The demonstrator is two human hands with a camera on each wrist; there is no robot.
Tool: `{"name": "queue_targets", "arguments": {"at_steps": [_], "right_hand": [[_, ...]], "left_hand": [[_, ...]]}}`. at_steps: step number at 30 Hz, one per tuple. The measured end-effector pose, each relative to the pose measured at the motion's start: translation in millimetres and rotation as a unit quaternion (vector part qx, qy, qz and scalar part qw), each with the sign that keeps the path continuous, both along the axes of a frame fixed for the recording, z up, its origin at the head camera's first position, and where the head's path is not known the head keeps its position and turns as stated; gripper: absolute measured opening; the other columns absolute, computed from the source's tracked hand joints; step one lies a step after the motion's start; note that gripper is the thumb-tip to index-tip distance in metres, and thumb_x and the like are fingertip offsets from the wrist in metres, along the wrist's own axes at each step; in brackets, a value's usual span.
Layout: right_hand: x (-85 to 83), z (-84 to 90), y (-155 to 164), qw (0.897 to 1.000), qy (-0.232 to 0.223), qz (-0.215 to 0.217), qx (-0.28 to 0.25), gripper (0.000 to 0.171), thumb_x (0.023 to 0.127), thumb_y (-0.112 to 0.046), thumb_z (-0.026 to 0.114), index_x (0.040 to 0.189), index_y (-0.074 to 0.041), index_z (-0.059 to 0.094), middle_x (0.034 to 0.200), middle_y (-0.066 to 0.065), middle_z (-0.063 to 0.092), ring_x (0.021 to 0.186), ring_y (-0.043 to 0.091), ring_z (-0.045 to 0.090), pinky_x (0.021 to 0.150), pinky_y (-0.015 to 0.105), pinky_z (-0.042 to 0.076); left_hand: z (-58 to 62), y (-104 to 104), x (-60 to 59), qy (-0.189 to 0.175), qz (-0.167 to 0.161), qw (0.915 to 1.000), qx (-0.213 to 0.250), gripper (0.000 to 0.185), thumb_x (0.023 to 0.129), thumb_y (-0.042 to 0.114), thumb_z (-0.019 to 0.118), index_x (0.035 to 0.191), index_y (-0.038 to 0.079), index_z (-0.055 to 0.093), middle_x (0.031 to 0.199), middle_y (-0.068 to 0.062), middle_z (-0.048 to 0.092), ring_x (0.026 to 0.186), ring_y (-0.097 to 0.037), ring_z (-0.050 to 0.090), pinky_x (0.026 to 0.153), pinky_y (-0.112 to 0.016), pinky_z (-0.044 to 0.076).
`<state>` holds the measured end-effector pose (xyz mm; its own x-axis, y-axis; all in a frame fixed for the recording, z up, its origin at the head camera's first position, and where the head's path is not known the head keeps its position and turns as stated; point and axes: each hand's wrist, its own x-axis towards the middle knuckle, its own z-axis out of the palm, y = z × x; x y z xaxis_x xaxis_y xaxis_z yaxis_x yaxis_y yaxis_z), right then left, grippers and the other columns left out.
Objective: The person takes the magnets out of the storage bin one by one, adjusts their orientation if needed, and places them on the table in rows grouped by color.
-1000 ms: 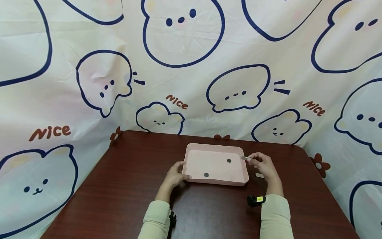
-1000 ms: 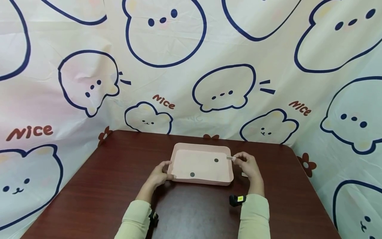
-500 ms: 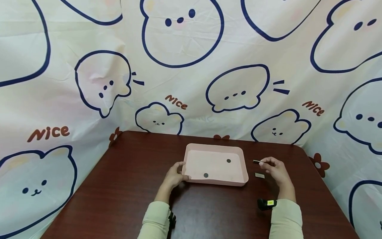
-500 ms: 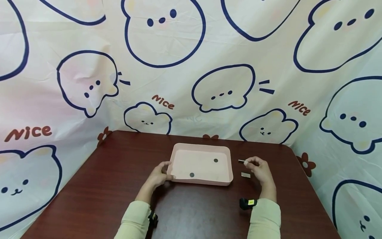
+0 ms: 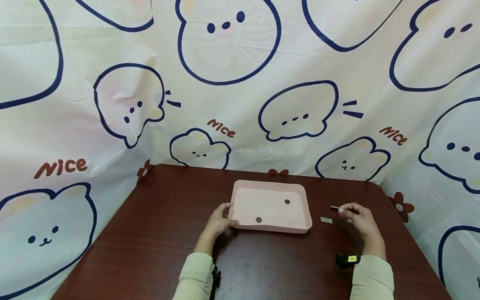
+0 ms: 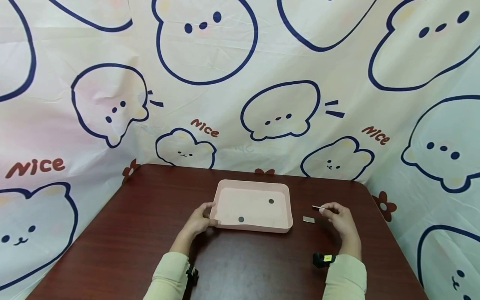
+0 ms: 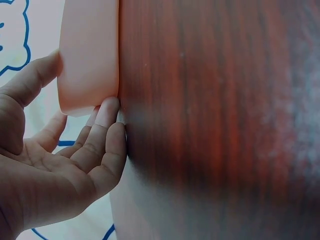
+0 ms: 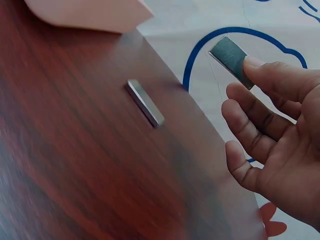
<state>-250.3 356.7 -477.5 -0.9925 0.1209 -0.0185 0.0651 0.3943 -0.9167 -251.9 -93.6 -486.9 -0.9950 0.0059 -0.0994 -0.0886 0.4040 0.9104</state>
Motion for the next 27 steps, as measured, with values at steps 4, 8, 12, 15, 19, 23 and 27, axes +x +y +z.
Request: {"name": "queue_targets", "arguments": {"at_steps": [4,8,12,15,19,23,27], "right_hand": [[3.6,-3.8,12,1.000,-0.013,-0.006,-0.001,0.031,0.088,-0.034,0.065,0.096,-0.005,0.061,0.089,-0.004,0.060,0.086,0.014,0.052,0.073,0.030,0.045],[6.2,-6.5,21,1.000,-0.014,-0.008,-0.002,0.024,0.088,-0.030,0.065,0.093,-0.007,0.062,0.086,-0.005,0.059,0.084,0.016,0.052,0.071,0.030,0.046],[6.8,-7.9,28,1.000,-0.022,-0.008,0.003,0.021,0.089,-0.030,0.064,0.091,-0.009,0.064,0.086,-0.006,0.057,0.083,0.014,0.051,0.070,0.030,0.046],[8.3,-8.5,35,0.999,-0.040,-0.006,0.018,0.024,0.089,-0.031,0.063,0.093,-0.007,0.064,0.090,-0.003,0.057,0.084,0.014,0.050,0.070,0.031,0.046],[11.7,-9.6,42,0.997,-0.068,0.001,0.042,0.028,0.089,-0.031,0.063,0.096,-0.003,0.064,0.092,0.001,0.057,0.085,0.016,0.048,0.070,0.033,0.043],[13.2,-13.7,47,0.995,-0.078,0.001,0.066,0.027,0.089,-0.027,0.063,0.095,-0.001,0.064,0.089,0.002,0.057,0.082,0.019,0.049,0.067,0.033,0.043],[13.4,-16.3,49,0.992,-0.080,0.005,0.097,0.028,0.090,-0.025,0.061,0.096,0.002,0.063,0.089,0.006,0.057,0.081,0.023,0.048,0.065,0.034,0.042]], "left_hand": [[-0.2,1,-0.8,0.001,-0.004,1.0000,0.002,0.068,0.065,0.003,0.080,0.127,0.006,0.053,0.094,-0.016,0.059,0.084,-0.026,0.054,0.068,-0.038,0.043],[-0.3,1,-2.1,-0.002,-0.002,1.0000,0.003,0.068,0.065,0.004,0.080,0.128,0.007,0.052,0.096,-0.015,0.059,0.086,-0.026,0.053,0.070,-0.039,0.043],[-0.1,0,-2.7,0.000,0.003,1.0000,0.001,0.068,0.065,0.004,0.080,0.127,0.007,0.053,0.095,-0.016,0.059,0.084,-0.026,0.054,0.070,-0.039,0.043],[0.7,0,-2.5,0.001,0.005,1.0000,-0.001,0.068,0.065,0.004,0.080,0.127,0.007,0.053,0.093,-0.016,0.059,0.082,-0.025,0.054,0.070,-0.038,0.043],[0.6,-1,-1.7,0.002,0.005,1.0000,0.000,0.068,0.065,0.004,0.081,0.127,0.008,0.053,0.093,-0.014,0.059,0.083,-0.024,0.054,0.070,-0.038,0.043],[-1.1,-1,-0.4,0.003,0.001,1.0000,0.007,0.067,0.065,0.003,0.080,0.127,0.006,0.053,0.094,-0.015,0.060,0.083,-0.025,0.055,0.070,-0.038,0.044],[-2.3,-2,0.8,0.002,-0.001,0.9999,0.010,0.068,0.066,0.002,0.080,0.127,0.005,0.052,0.094,-0.015,0.060,0.083,-0.025,0.055,0.069,-0.037,0.044]]}}
